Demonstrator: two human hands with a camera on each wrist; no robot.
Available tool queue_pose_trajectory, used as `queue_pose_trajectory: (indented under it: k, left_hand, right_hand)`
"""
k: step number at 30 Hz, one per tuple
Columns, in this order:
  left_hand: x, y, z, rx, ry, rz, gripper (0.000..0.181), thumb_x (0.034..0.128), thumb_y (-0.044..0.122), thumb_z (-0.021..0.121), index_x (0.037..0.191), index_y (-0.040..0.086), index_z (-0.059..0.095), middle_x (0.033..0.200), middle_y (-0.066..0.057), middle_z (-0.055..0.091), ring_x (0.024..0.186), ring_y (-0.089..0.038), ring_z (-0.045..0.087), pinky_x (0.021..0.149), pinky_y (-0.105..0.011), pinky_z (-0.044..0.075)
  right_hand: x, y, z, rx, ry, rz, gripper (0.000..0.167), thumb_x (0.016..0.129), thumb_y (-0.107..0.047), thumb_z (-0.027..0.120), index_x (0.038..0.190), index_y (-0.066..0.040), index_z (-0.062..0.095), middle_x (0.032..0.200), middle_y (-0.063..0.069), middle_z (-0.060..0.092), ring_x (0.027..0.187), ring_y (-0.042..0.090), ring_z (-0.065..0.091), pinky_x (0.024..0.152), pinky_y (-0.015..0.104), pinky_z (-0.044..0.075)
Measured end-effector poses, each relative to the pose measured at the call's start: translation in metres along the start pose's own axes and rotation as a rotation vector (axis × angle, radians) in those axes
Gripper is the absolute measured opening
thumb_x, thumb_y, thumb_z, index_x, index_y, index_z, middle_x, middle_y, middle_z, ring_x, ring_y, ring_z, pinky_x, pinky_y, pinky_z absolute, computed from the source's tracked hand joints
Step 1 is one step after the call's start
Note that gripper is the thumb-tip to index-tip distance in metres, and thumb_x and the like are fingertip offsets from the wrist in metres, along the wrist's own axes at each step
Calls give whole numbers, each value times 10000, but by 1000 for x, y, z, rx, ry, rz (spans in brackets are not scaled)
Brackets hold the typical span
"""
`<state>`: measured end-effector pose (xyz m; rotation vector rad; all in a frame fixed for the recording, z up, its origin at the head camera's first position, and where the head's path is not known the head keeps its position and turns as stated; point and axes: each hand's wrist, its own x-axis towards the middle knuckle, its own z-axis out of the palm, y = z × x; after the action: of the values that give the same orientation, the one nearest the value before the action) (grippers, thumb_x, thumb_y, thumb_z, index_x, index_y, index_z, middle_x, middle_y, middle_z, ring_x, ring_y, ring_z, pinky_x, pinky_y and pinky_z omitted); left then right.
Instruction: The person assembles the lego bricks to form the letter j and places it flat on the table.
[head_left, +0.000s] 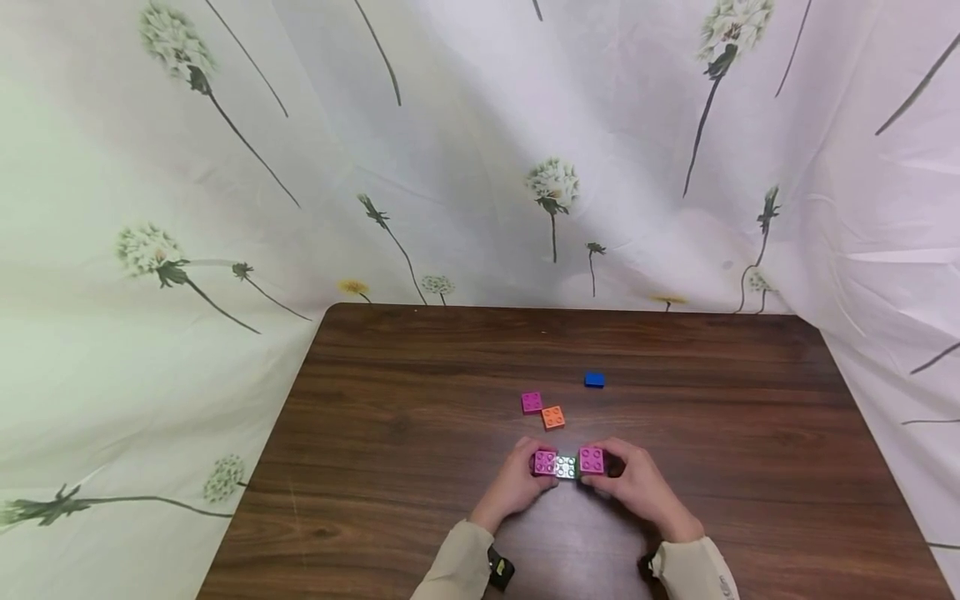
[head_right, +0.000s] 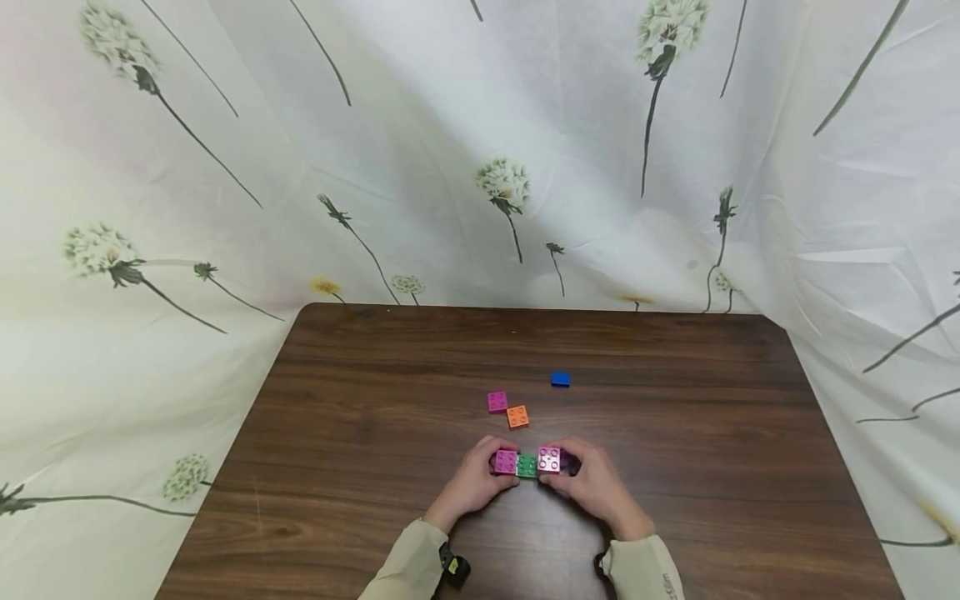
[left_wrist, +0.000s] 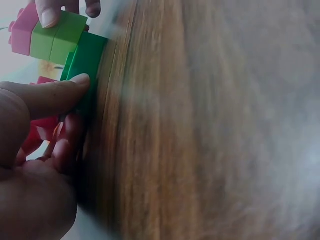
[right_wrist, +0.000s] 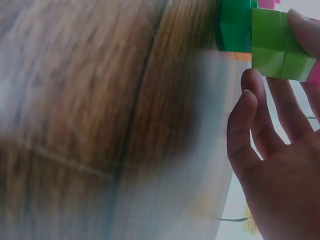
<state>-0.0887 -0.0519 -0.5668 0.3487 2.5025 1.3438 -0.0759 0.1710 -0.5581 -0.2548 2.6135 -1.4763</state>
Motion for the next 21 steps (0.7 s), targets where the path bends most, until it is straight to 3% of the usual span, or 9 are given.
queue_pose_trajectory:
  k: [10,15,21]
  left_hand:
    - [3,6,-7,118,-10,47,353,737,35,781,1064,87,657,1009,0,610,941,-138,575,861,-282,477]
    - [7,1,-8,181,-3,58,357,728,83,803,1056,128,670,996,31,623,940,-122,566,849,-277,463]
    - [9,-4,-12,127,-43,46,381,736,137,819,1086,134,669,1025,24,626,976,-129,558,882,-289,447]
  right_hand:
    - [1,0,3,-29,-20,10,331,748,-236,828,1042,-250,678,916,-120,632,827,48,568,718,213,473]
    - [3,2,4,-50,-17,-11,343,759,-259,820,1069,-243,675,911,-127,622,824,43,555,716,211,463]
    - [4,3,5,-48,-21,-11,341,764,-250,815,1072,-248,670,908,-122,614,822,45,550,716,207,459]
